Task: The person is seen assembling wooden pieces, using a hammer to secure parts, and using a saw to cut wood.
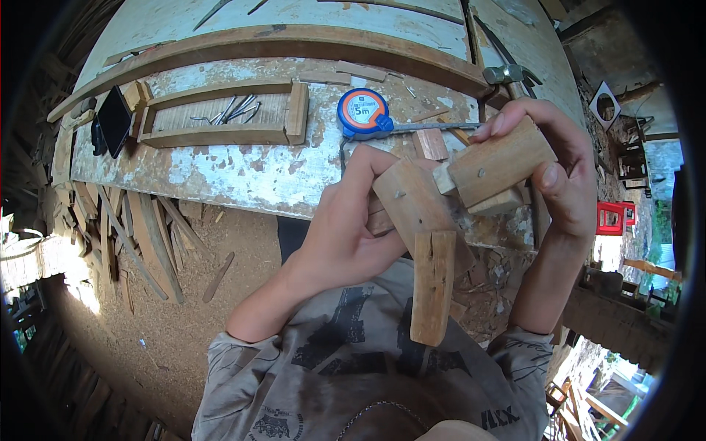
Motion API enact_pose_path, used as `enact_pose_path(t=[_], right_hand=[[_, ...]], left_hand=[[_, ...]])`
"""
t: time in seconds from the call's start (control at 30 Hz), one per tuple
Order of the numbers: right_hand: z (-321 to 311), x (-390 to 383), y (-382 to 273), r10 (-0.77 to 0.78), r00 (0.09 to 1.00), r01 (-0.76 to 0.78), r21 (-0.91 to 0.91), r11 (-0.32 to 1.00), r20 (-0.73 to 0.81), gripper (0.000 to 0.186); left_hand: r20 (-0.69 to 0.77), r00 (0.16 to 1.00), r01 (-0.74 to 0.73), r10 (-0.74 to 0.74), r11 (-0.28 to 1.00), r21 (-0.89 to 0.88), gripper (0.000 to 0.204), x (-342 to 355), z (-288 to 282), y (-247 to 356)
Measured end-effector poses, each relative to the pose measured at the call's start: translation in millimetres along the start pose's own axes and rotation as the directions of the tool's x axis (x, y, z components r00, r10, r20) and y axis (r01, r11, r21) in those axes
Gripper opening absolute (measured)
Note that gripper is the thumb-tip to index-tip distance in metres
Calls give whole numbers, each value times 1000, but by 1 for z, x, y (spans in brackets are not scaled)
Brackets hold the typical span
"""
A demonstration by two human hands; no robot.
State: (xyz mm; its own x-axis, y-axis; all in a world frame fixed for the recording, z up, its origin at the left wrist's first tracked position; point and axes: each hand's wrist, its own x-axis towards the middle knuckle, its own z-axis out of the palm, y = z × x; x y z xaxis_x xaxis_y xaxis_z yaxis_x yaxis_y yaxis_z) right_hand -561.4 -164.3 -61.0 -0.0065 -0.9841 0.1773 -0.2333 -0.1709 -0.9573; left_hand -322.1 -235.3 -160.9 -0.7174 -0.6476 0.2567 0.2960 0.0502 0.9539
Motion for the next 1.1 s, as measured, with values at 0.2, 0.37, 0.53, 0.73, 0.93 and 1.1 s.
enact_pose_path(t=[0.2,0.37,0.53,0.73,0.93,1.1], right_hand=[[1,1,2,38,999,-38,-20,999,-1,57],[17,3,-20,23,986,-96,-446,890,-165,70],[12,24,-27,-65,998,49,-664,746,1,41],[17,36,-22,-96,995,53,-626,778,-35,37],[17,33,-13,-104,994,54,-623,780,-45,36],[6,27,-20,-280,955,127,-715,687,-99,42]], left_hand=[[23,999,-24,23,998,56,55,-1,-2,-3],[-37,998,50,-51,998,-36,46,12,-7,6],[-157,933,323,-324,946,-34,32,22,-4,24],[-159,937,228,-312,889,-398,35,25,3,29],[-164,927,258,-338,890,-376,34,25,1,20],[-249,964,115,-96,991,63,29,46,-4,10]])
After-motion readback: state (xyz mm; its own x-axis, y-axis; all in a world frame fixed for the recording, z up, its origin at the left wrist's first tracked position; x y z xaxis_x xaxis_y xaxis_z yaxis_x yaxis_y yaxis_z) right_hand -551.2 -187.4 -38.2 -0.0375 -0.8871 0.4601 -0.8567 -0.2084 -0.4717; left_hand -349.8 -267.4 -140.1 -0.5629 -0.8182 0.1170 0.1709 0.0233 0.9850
